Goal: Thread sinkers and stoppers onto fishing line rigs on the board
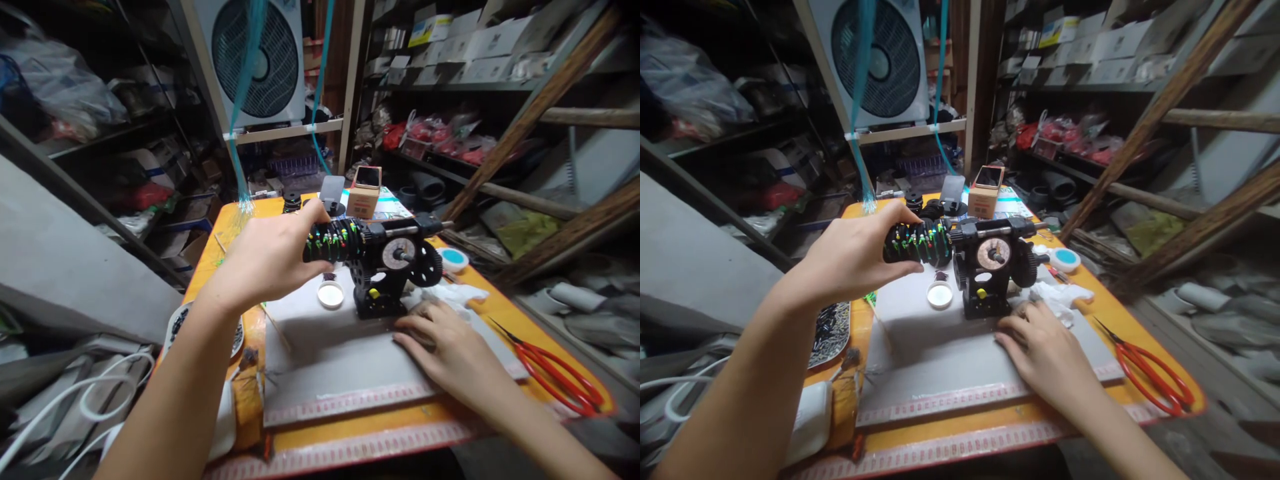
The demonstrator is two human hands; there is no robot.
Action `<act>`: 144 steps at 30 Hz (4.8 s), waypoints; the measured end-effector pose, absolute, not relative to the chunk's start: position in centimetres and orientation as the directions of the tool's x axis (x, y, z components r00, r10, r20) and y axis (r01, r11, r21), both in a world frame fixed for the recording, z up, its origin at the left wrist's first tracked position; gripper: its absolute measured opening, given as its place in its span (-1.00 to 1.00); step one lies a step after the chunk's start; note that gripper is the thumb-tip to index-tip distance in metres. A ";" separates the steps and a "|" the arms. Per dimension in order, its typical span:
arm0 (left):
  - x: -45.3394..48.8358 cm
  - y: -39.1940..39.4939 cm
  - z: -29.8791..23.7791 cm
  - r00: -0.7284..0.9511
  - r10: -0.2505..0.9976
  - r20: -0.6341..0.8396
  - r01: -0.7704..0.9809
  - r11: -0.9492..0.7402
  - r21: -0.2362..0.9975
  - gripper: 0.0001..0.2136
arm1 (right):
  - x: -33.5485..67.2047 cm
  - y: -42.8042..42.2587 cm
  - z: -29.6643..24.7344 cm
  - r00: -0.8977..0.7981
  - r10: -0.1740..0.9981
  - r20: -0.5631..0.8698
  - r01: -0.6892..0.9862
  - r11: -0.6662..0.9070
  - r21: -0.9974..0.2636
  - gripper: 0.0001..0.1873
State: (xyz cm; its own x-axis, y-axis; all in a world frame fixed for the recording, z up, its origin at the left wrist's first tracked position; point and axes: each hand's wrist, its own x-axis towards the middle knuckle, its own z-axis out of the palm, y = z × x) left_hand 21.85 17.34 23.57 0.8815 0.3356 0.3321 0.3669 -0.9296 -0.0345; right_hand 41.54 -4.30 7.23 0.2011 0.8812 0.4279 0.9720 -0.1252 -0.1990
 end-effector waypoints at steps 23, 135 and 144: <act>22.0 18.5 24.7 0.923 0.322 0.212 0.287 -0.941 0.179 -0.57 | 37.7 4.6 20.7 0.016 0.510 0.860 0.940 0.285 -0.187 -0.86; 23.6 16.6 23.4 0.895 0.254 0.367 0.295 -0.954 -0.058 -0.54 | 39.8 -3.2 10.3 0.168 0.828 0.536 0.929 0.049 -0.367 -0.88; 24.1 17.8 24.5 0.928 0.297 0.227 0.275 -0.954 0.123 -0.48 | 40.0 0.9 18.3 0.149 0.566 0.811 0.927 0.206 -0.314 -0.82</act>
